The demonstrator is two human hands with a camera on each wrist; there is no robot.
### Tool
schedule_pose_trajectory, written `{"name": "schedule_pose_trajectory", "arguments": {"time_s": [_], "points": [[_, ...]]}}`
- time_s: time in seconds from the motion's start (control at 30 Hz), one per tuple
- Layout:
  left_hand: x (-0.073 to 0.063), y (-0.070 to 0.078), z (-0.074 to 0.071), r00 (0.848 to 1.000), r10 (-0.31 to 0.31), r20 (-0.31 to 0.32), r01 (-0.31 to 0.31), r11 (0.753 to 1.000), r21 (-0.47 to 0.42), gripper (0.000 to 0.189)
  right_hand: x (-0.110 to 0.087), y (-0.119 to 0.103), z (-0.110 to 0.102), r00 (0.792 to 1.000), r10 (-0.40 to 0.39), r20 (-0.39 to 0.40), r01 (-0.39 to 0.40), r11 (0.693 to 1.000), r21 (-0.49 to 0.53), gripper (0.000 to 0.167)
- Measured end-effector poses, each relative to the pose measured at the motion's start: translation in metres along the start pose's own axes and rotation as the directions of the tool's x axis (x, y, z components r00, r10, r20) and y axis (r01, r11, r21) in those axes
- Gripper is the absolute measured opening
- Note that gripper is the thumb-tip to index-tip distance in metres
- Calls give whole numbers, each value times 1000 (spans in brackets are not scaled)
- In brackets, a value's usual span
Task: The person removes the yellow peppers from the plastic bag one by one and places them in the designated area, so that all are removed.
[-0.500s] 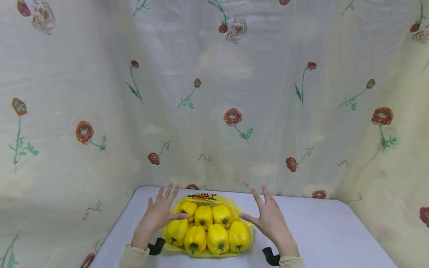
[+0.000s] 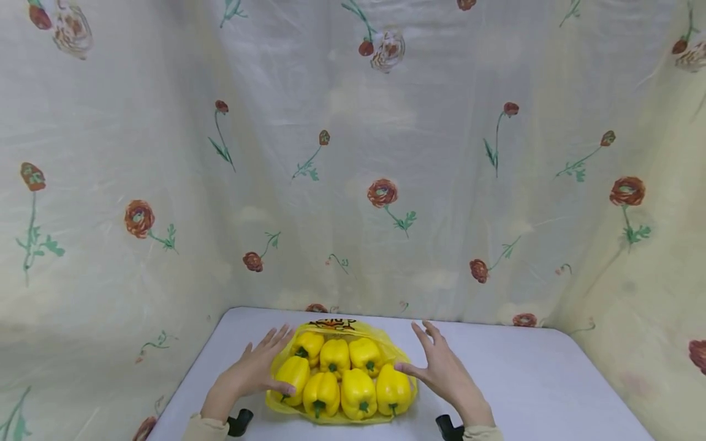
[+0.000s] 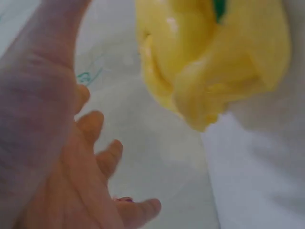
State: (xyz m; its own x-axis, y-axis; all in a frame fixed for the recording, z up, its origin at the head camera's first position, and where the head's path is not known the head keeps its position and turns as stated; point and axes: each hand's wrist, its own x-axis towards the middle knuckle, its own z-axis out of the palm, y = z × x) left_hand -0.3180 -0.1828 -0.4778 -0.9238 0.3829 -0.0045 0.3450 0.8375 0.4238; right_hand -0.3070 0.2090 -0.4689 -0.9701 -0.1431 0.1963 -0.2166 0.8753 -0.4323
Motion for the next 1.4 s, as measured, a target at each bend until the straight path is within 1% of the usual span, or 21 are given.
{"name": "schedule_pose_trajectory", "arguments": {"time_s": [0.2, 0.4, 0.5, 0.6, 0.73, 0.83, 0.97, 1.1, 1.23, 1.4], "points": [[1, -10, 9, 999, 20, 30, -21, 1000, 7, 117, 0, 2, 6, 999, -7, 49, 3, 996, 84, 100], [1, -17, 20, 997, 34, 75, -32, 999, -21, 118, 0, 4, 11, 997, -28, 74, 18, 990, 138, 96], [1, -20, 24, 997, 39, 74, -36, 999, -36, 117, 1, 5, 15, 995, -37, 88, 20, 983, 183, 95], [2, -22, 26, 997, 30, 74, -27, 999, -45, 117, 2, 6, 19, 991, -35, 127, 4, 971, 238, 93], [1, -26, 29, 996, 22, 89, -16, 998, -67, 118, 4, 7, 25, 980, -39, 194, -22, 953, 301, 89], [0, -30, 30, 995, 36, 90, -29, 997, -78, 118, 5, 9, 27, 971, -49, 234, -35, 938, 344, 88], [0, -33, 31, 995, 59, 86, -53, 996, -77, 119, 6, 12, 30, 960, -87, 267, -25, 921, 389, 86], [1, -36, 31, 994, 57, 90, -51, 996, -73, 121, 7, 15, 34, 946, -111, 306, -23, 915, 404, 83], [2, -39, 32, 994, 58, 93, -50, 995, -87, 123, 7, 18, 37, 933, -87, 349, -65, 914, 400, 84], [2, -44, 34, 994, 52, 99, -41, 993, -108, 123, 6, 19, 42, 921, -49, 387, -123, 905, 407, 89]]}}
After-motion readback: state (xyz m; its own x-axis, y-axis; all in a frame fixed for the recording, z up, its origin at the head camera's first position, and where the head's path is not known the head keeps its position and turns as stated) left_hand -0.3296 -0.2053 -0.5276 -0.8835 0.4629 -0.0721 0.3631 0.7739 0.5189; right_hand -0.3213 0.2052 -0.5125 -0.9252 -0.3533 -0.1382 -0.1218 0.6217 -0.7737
